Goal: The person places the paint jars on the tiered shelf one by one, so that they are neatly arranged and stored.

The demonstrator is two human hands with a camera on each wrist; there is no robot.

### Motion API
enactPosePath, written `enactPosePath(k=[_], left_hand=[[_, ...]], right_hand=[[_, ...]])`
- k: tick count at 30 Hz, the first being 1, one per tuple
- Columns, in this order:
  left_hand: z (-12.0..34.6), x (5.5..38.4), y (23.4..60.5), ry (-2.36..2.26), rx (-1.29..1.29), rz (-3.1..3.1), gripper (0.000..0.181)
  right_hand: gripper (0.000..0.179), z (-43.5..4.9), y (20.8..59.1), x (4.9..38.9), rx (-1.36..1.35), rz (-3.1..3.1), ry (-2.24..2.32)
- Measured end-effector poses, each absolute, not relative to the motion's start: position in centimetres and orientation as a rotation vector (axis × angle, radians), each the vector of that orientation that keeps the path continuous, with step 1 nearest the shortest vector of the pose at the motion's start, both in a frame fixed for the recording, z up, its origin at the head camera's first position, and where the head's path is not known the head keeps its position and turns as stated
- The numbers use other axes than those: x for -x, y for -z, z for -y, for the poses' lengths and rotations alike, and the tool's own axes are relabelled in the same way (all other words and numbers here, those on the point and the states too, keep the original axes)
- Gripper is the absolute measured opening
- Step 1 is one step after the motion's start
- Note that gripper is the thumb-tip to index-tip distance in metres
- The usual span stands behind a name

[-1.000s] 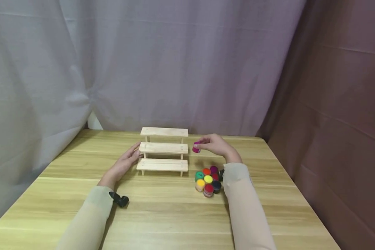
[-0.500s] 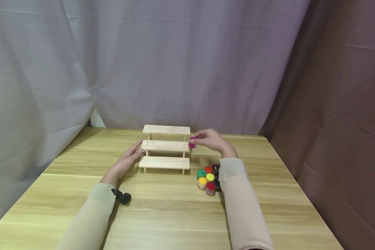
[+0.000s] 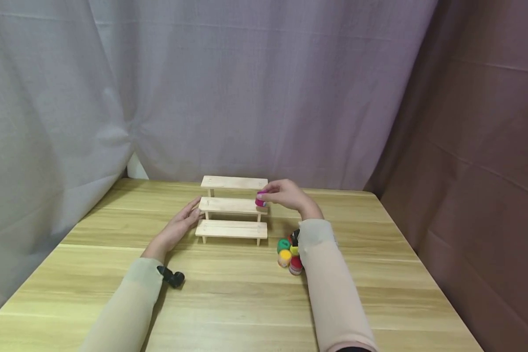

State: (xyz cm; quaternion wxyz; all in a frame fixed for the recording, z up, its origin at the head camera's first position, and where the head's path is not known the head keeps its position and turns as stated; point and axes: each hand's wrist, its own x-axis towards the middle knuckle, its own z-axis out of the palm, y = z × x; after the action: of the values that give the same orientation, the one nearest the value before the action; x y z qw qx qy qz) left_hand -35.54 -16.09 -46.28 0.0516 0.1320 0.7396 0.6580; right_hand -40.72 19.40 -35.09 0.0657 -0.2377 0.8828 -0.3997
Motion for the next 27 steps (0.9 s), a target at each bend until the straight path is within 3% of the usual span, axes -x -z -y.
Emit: enactPosePath(k=[27], left_hand=[[16.1,35.3,46.5,-2.016,-0.402,-2.234,0.059]], right_hand=[[0.040,-12.7,33.0,42.3,0.790,-2.603,1.277]])
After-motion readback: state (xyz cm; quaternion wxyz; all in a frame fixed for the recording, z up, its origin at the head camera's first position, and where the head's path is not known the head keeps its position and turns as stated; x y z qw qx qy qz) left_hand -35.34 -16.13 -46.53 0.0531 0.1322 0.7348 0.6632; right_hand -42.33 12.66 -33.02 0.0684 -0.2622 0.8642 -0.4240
